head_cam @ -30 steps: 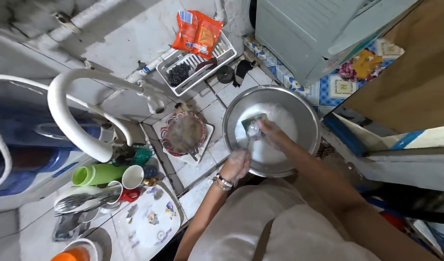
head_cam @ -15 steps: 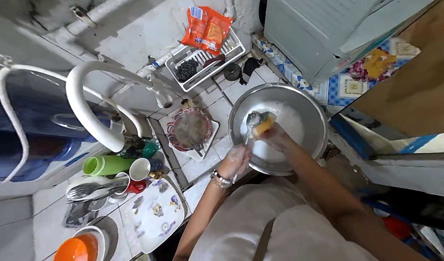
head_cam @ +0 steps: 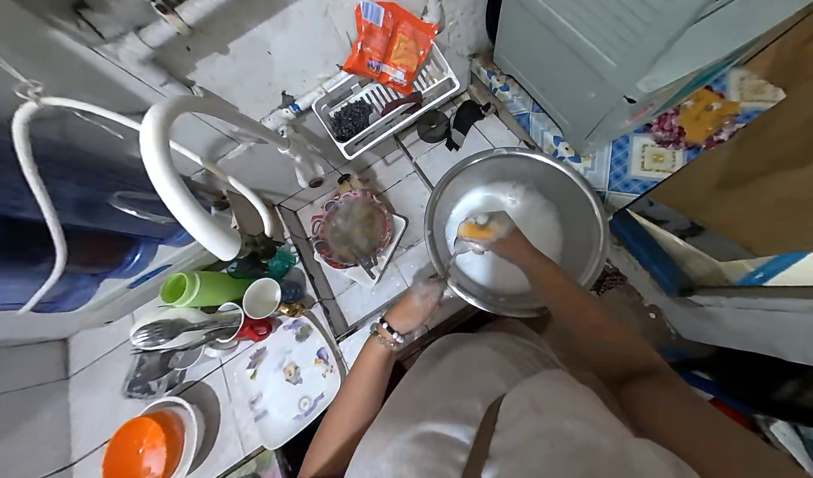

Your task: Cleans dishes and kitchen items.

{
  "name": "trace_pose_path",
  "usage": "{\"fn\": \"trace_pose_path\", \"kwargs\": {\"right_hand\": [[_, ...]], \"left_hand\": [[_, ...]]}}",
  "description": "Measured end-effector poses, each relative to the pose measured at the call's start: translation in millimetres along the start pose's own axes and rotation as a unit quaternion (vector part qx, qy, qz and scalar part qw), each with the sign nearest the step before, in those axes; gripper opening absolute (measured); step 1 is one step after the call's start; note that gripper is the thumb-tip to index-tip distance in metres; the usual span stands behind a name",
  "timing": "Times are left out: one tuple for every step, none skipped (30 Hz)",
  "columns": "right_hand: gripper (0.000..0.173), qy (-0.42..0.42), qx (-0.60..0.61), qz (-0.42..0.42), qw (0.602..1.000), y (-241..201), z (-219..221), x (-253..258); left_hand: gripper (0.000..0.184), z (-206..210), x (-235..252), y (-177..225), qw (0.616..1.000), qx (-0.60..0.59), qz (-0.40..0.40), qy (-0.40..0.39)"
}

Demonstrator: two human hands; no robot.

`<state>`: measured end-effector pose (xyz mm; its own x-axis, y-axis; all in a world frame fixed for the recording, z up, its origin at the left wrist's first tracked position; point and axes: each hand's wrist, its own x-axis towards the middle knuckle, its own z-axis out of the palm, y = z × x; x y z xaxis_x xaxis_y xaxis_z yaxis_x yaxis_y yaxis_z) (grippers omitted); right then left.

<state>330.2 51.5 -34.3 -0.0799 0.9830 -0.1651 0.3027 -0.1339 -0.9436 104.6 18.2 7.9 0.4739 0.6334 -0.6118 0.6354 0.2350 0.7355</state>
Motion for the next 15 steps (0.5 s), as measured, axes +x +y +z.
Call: {"fn": "trace_pose_path", "kwargs": {"right_hand": [[0.018,0.008,-0.037,-0.029,0.999,3,0,1],[0.02,0.023,-0.073,-0.054,0.996,4,-1,0],[0.023,0.043,-0.098,-0.074,0.992,6,-3,0],[0.025,0.068,-0.107,-0.09,0.988,10,-6,1],[0.022,0.09,-0.101,-0.097,0.986,13,-13,4],[0.017,0.102,-0.087,-0.098,0.986,18,-19,10],[0.013,0.083,-0.057,-0.083,0.991,22,-24,14],[0.018,0.036,-0.013,-0.047,0.998,20,-25,13],[0.029,-0.011,0.027,-0.011,1.0,15,-21,10],[0.046,-0.045,0.084,0.01,0.995,10,-11,6],[0.065,-0.062,0.161,0.006,0.985,8,2,4],[0.076,-0.063,0.256,-0.007,0.964,8,15,4],[0.079,-0.045,0.343,-0.019,0.938,10,29,7],[0.083,-0.017,0.389,-0.035,0.92,9,39,10],[0.086,0.01,0.388,-0.06,0.92,8,44,12]], "left_hand": [[0.03,-1,-1,-2,1.0,0.018,0.0,0.003],[0.03,-3,-2,-2,0.999,0.039,-0.002,0.006],[0.031,-6,-3,-2,0.998,0.061,-0.01,0.006],[0.032,-9,-5,-3,0.997,0.072,-0.019,0.006],[0.032,-11,-7,-6,0.997,0.068,-0.025,0.011],[0.032,-12,-8,-11,0.998,0.055,-0.027,0.019],[0.032,-12,-8,-13,0.998,0.039,-0.033,0.027],[0.032,-11,-8,-13,0.999,0.02,-0.039,0.029],[0.032,-9,-6,-13,0.999,-0.008,-0.034,0.035],[0.032,-5,-3,-14,0.997,-0.051,-0.021,0.048],[0.033,0,1,-12,0.994,-0.09,-0.003,0.054],[0.034,6,5,-9,0.991,-0.12,0.01,0.055],[0.036,11,9,-7,0.988,-0.146,0.015,0.056],[0.041,16,11,-3,0.985,-0.163,0.015,0.056],[0.044,19,12,0,0.984,-0.171,0.014,0.055]]}}
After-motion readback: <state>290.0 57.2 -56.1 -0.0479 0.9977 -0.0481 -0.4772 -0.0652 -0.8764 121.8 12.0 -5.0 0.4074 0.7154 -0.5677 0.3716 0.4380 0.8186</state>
